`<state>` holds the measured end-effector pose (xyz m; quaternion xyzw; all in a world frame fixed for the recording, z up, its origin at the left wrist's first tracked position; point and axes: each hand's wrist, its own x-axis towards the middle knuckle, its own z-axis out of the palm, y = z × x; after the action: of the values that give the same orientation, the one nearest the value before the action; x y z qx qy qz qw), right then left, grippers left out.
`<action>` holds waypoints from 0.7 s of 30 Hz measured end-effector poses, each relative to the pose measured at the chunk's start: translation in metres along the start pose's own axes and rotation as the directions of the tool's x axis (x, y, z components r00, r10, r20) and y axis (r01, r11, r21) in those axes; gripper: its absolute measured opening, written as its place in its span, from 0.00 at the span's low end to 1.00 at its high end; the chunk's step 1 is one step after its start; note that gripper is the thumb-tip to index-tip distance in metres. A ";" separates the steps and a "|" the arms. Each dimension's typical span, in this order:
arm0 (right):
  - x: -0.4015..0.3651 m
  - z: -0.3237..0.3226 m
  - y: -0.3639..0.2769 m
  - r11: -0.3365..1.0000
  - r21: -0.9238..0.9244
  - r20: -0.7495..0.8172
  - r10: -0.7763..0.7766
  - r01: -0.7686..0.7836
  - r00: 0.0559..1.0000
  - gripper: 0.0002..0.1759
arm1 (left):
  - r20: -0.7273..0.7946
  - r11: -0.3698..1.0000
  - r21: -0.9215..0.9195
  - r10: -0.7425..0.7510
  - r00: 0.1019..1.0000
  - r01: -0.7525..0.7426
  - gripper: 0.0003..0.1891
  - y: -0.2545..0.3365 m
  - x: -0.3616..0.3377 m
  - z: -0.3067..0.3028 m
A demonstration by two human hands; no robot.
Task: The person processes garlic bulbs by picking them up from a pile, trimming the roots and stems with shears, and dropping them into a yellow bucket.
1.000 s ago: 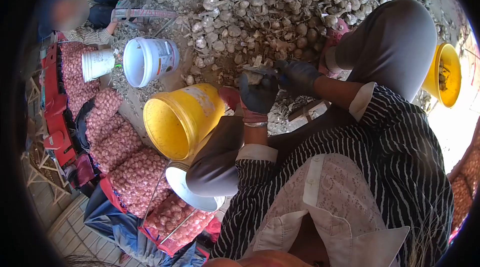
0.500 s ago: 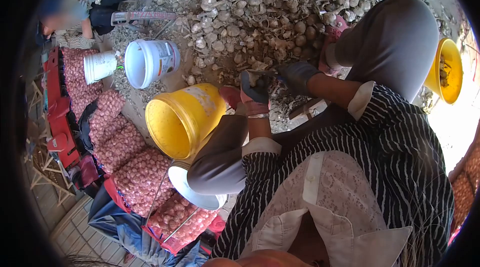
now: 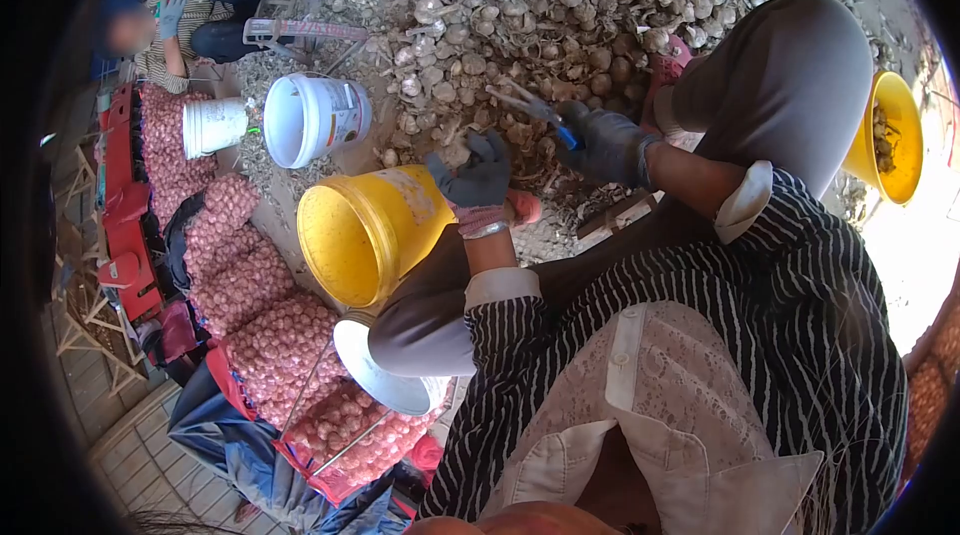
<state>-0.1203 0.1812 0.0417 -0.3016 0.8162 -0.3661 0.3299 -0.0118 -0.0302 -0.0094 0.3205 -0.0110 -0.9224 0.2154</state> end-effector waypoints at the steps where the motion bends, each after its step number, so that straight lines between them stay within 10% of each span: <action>1: -0.001 0.008 0.002 0.996 -0.087 -0.027 -0.035 0.032 0.999 0.25 | -0.097 0.994 0.079 0.081 0.992 -0.073 0.28 -0.008 -0.004 0.000; 8: 0.004 0.030 0.001 0.950 -0.269 -0.090 -0.187 0.157 0.978 0.32 | 0.074 0.932 0.357 -0.092 0.993 0.060 0.29 -0.048 -0.028 -0.013; 14: 0.013 0.040 0.010 0.915 -0.345 -0.065 -0.245 0.209 0.967 0.32 | 0.003 0.958 0.245 -0.153 0.988 0.148 0.24 -0.054 -0.037 -0.018; 19: 0.023 0.056 0.033 0.986 -0.130 0.204 -0.073 0.101 0.976 0.26 | 0.128 0.959 0.257 -0.154 0.980 0.117 0.18 -0.052 -0.022 -0.033; 21: 0.027 0.065 0.043 0.990 -0.096 0.241 -0.073 0.099 0.968 0.25 | -0.036 0.954 0.298 -0.031 0.999 0.041 0.18 -0.054 -0.027 -0.031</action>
<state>-0.0978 0.1590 -0.0343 -0.3954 0.7758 -0.2970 0.3919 0.0044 0.0329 -0.0267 0.3637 -0.1413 -0.9088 0.1477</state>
